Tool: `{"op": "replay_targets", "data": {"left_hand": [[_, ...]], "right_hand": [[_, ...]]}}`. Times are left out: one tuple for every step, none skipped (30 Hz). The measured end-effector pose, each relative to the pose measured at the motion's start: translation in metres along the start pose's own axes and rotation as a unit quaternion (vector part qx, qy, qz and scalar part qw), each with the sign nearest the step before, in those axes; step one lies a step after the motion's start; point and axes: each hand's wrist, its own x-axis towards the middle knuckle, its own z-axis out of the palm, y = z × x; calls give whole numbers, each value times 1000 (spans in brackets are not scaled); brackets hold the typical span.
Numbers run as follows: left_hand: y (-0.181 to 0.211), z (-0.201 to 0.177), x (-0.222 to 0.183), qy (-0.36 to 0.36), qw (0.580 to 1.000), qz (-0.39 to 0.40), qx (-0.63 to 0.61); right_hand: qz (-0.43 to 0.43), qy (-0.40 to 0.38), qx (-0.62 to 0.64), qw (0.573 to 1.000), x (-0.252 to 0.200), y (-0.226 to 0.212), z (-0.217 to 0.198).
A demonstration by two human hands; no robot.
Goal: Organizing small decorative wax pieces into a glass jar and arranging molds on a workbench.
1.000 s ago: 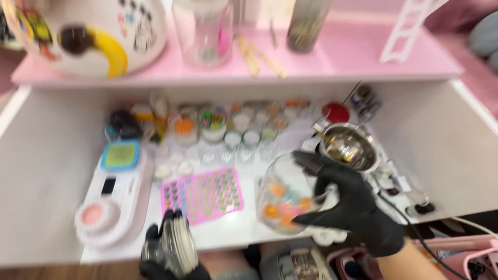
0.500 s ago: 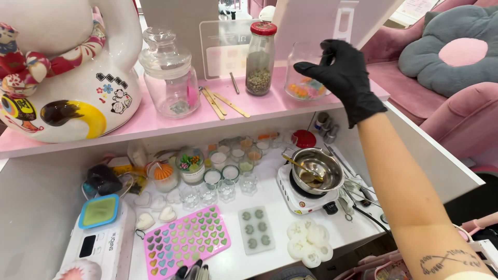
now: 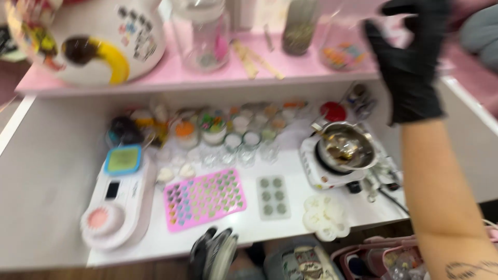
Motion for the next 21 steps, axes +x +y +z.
{"op": "replay_targets", "data": {"left_hand": [[6, 16, 21, 14, 1000, -10, 4], [11, 37, 40, 28, 999, -21, 7], [9, 39, 51, 38, 999, -33, 10], [7, 45, 62, 49, 998, -44, 12], [12, 55, 74, 56, 997, -55, 13], [15, 68, 72, 68, 996, -57, 13], [19, 82, 74, 59, 996, -57, 33], [22, 97, 76, 50, 996, -58, 52], [19, 103, 75, 58, 995, -58, 52], [17, 109, 74, 44, 996, -45, 63], [15, 116, 76, 29, 996, -32, 75], [14, 123, 75, 34, 996, -32, 76], [12, 129, 74, 17, 993, 3, 114], [11, 136, 74, -1, 988, 38, 152], [15, 143, 75, 3, 988, 36, 153], [20, 151, 76, 7, 975, 62, 213], [23, 160, 78, 10, 958, 89, 272], [31, 168, 88, 13, 958, 88, 271], [40, 173, 98, 12, 929, 142, 341], [50, 179, 106, 9, 892, 194, 408], [62, 183, 117, 15, 891, 193, 410]], "right_hand": [[-69, 21, 20, 997, -15, -19, -4], [-137, 42, 43, 989, -29, -36, -10], [-132, 32, 54, 989, -52, -62, -9], [-69, -23, 100, 992, -73, -86, -11], [-10, -81, 145, 986, -92, -111, -16], [-7, -90, 152, 984, -109, -125, -7], [-25, -194, 146, 970, -125, -140, 0], [-45, -295, 139, 944, -140, -155, 7], [-44, -300, 144, 942, -159, -155, 20], [-25, -351, 192, 916, -178, -155, 32], [-5, -398, 238, 886, -195, -155, 44], [-5, -401, 241, 883, -203, -162, 51], [35, -441, 249, 861, -210, -168, 57], [76, -480, 254, 836, -218, -174, 63], [77, -482, 256, 834, -232, -172, 68], [103, -449, 283, 841, -246, -171, 72], [129, -416, 308, 846, -258, -168, 76], [128, -419, 309, 844, -264, -164, 76], [147, -369, 318, 861, -270, -162, 79], [166, -319, 325, 875, -277, -161, 81], [166, -323, 329, 872, -282, -155, 81]]}}
